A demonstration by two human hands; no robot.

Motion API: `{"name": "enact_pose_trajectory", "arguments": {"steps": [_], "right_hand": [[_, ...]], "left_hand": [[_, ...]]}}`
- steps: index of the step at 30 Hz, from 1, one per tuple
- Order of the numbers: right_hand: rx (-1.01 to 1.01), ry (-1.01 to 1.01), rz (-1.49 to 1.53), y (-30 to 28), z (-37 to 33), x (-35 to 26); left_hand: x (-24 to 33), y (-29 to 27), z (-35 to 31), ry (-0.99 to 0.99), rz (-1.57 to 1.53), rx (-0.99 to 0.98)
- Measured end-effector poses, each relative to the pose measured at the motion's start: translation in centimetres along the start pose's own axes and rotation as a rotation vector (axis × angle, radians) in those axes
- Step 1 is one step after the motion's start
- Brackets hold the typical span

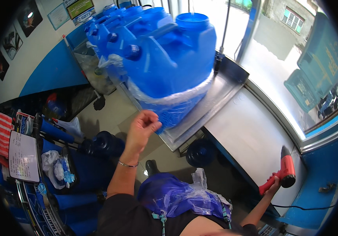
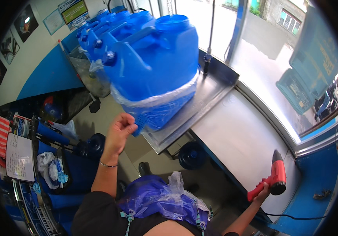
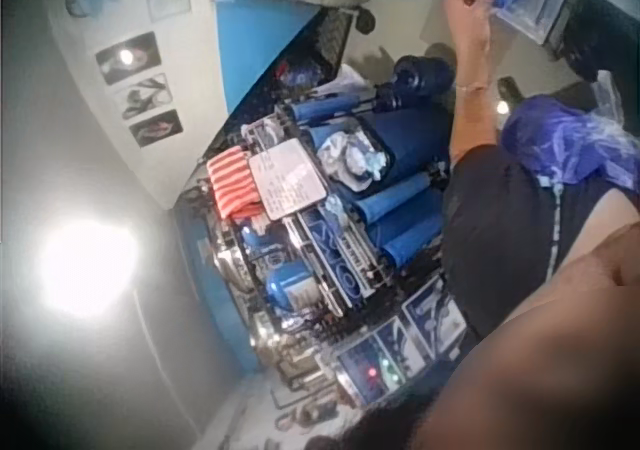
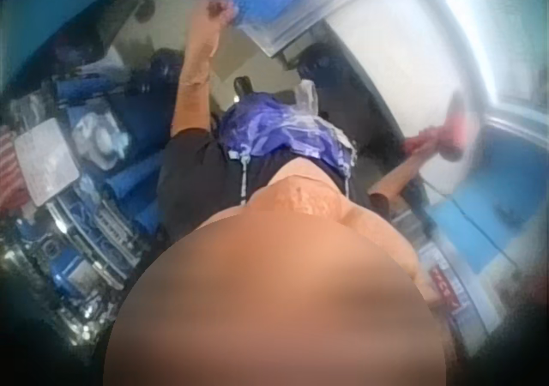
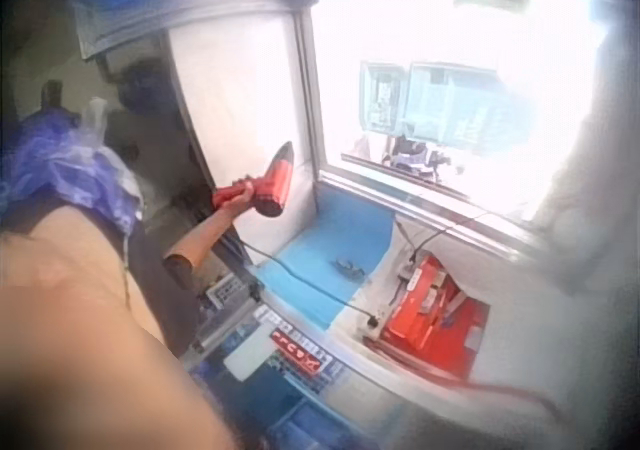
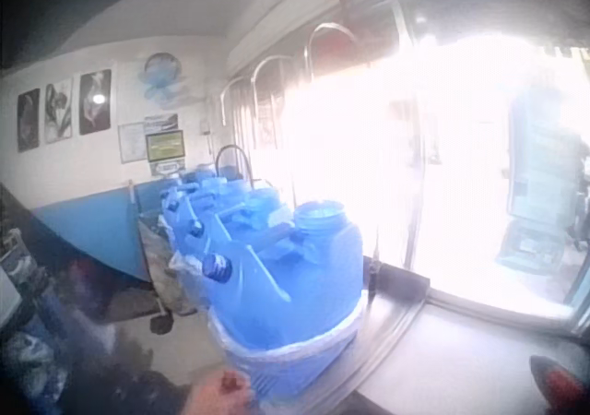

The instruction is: The person fills blue plastic water containers from a tap, seals them with shrink-wrap bands using a heat gun, and places them in plastic bags. The process is repeated for multiple containers.

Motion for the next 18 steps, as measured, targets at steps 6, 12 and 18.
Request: {"name": "enact_pose_trajectory", "arguments": {"steps": [6,12,18], "right_hand": [[-0.461,-0.355,0.523,28.6,-9.2,-13.3],[-0.810,-0.574,0.590,49.2,-17.3,-24.5],[-1.123,-0.443,0.534,63.7,-21.8,-28.4]], "left_hand": [[11.6,-20.5,9.2,0.365,0.584,0.392],[17.8,-36.9,22.8,0.519,0.845,0.561],[18.8,-41.8,33.3,0.593,1.096,0.664]]}}
Point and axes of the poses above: each hand's wrist, its own z-axis towards the middle knuckle, its own y-axis out of the palm, x = y × z, the point moved 6 cm from there along z, towards the middle knuckle, and after that the axes turned 11 degrees about -x, right-handed, at the moved point
